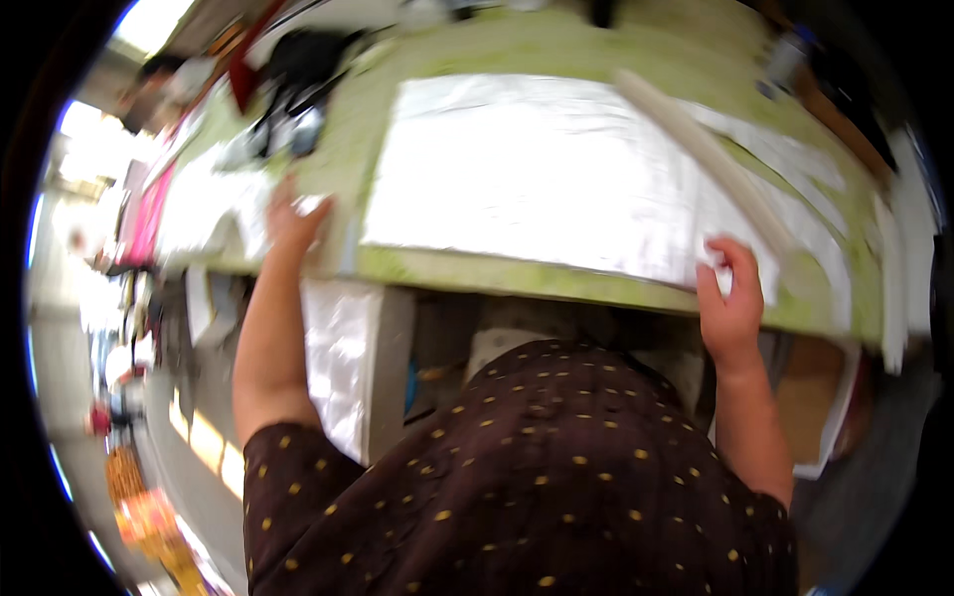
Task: The person repeatedly tears off small pieces of clear plastic film from a roll, folds them, and places them on a table. The workspace contains other plastic-wrapped items and packaging materials.
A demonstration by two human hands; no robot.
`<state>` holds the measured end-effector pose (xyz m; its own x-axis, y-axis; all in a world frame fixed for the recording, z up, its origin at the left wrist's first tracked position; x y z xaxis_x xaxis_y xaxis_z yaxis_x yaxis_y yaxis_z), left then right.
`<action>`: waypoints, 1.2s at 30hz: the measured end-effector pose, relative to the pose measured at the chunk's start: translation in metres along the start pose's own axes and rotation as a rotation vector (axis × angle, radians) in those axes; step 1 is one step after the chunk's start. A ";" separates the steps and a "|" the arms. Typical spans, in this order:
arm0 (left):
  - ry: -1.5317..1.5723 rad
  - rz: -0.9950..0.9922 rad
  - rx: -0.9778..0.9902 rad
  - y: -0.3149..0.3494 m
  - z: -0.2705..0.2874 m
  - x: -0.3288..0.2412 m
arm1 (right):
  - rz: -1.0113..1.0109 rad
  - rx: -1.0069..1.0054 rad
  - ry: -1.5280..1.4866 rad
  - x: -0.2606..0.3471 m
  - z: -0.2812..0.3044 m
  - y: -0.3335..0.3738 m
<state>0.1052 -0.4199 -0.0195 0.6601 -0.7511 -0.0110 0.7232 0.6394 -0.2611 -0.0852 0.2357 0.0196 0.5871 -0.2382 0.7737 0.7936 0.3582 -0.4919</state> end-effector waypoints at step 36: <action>0.387 -1.209 0.558 0.196 0.092 -0.616 | -0.944 0.252 -0.317 -0.046 0.098 0.048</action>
<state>-0.1410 0.1827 0.0246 -0.4591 -0.8187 -0.3450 0.8449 -0.5224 0.1154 -0.0903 0.3519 -0.0005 -0.3572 -0.2844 0.8897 0.8318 0.3364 0.4415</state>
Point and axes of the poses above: each hand's wrist, its own y-axis away from the middle knuckle, its own z-axis out of the back of the hand, x = y × z, the point moved 4 cm from there along -y, towards the middle knuckle, and after that the axes turned 7 degrees about -y, right-handed, at the moved point
